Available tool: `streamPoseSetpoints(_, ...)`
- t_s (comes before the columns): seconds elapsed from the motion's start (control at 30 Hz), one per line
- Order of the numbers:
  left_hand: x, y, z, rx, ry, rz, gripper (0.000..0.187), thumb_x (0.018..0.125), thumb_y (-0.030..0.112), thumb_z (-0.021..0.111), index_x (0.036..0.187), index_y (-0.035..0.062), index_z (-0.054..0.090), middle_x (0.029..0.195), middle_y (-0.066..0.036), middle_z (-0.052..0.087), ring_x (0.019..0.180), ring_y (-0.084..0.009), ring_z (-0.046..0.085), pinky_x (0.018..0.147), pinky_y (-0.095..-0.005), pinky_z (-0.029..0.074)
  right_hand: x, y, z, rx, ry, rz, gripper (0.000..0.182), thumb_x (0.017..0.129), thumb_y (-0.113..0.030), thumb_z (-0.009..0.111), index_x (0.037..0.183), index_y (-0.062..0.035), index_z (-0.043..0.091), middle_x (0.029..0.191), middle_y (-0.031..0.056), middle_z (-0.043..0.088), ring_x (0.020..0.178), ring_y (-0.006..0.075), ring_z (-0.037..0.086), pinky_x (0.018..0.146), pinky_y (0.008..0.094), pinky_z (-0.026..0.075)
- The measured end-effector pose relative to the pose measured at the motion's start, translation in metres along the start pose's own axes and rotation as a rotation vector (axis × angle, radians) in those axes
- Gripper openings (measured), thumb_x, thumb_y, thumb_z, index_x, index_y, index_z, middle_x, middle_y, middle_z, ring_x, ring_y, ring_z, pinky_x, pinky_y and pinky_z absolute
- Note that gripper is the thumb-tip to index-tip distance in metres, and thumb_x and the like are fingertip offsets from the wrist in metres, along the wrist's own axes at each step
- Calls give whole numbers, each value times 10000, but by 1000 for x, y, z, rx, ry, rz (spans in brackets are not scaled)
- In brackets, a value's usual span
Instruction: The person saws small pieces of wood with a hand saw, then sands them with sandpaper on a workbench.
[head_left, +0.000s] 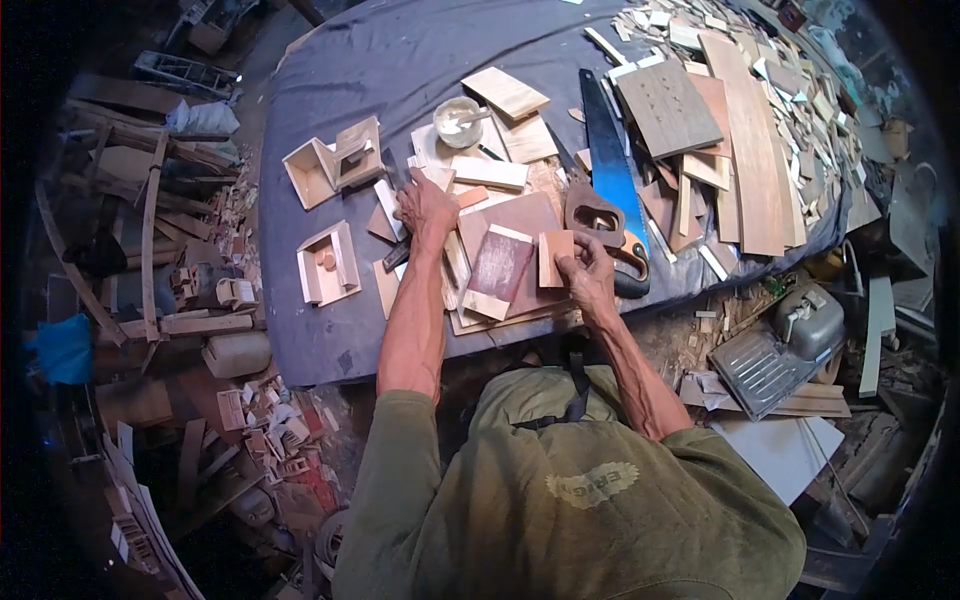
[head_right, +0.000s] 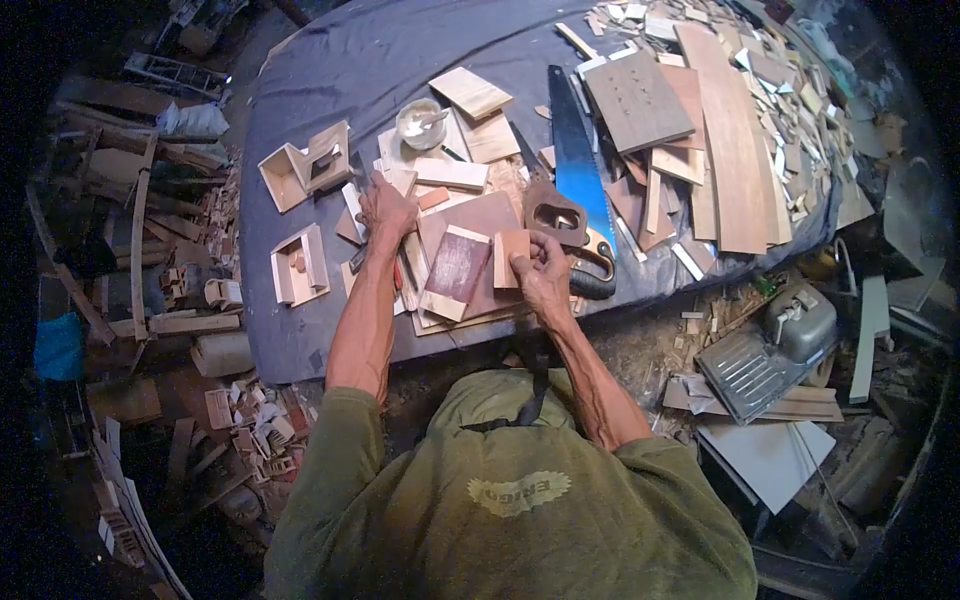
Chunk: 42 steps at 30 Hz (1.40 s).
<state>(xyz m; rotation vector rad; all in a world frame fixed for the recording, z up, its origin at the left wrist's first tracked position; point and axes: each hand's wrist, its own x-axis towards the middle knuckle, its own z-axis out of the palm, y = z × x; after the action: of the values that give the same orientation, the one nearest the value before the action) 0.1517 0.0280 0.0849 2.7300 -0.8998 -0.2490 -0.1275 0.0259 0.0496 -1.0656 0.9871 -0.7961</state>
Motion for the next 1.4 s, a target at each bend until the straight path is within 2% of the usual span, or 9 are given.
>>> streamPoseSetpoints(0.3,19,-7,14,-263,82,-67,738,785,305,753,1356,-42,440,1345,-306,516,1309,-442,476,1115,-529,365,2,-5,-1,-32,49,-21,388,883,-74,709,1232,20,568,1047,77,667,842,107,639,689,229,523)
streamPoseSetpoints(0.47,25,-6,13,-447,416,272,602,826,244,677,1308,-93,551,1181,-297,568,1160,-459,522,1027,-494,414,6,-12,4,38,71,79,277,915,-52,686,1167,-8,581,922,23,658,746,71,601,594,209,470)
streamPoseSetpoints(0.67,-33,34,-38,-618,-41,431,425,858,166,690,1205,-67,616,1038,-185,642,945,-317,641,846,-432,521,16,-7,3,34,73,-31,263,904,-53,686,1149,2,606,966,61,691,812,117,645,715,243,533)
streamPoseSetpoints(0.77,-44,29,-17,-1474,-565,75,306,901,120,662,1168,-28,638,1014,-114,672,883,-242,668,776,-396,553,16,-21,9,-37,99,-267,234,872,-34,698,1098,2,649,1036,88,690,866,150,663,805,257,546)
streamPoseSetpoints(0.9,-59,25,-5,-2024,-704,-143,273,939,80,562,1174,-48,616,1053,-109,686,996,-261,678,958,-420,549,27,-21,4,-177,40,-538,210,809,22,698,1014,-24,707,1151,119,637,989,205,654,882,299,529)
streamPoseSetpoints(1.13,-47,9,31,-1885,-644,-319,277,854,73,536,1091,-53,602,1010,-140,669,935,-296,689,878,-467,582,23,-2,-4,-382,31,-604,220,712,27,687,906,-51,754,1262,142,553,1105,279,598,950,371,495)
streamPoseSetpoints(1.27,-44,17,40,-1502,-502,-208,237,826,64,530,1031,-16,620,905,-119,672,772,-251,675,681,-413,574,20,1,-1,-304,-33,-575,230,729,77,630,906,-17,742,1279,138,539,1109,263,620,890,352,533)
streamPoseSetpoints(1.37,-22,7,75,-1084,-304,182,167,817,73,542,932,-6,632,753,-88,633,678,-193,619,600,-374,506,15,-6,1,-223,-49,-482,231,748,106,592,904,5,729,1283,135,545,1121,251,631,870,328,559)
streamPoseSetpoints(1.4,-32,20,66,-1201,-326,73,147,820,88,553,876,-23,630,667,-77,588,618,-157,559,566,-362,450,12,-8,0,-223,-41,-458,231,754,115,579,902,12,724,1285,134,548,1125,247,634,866,321,568)
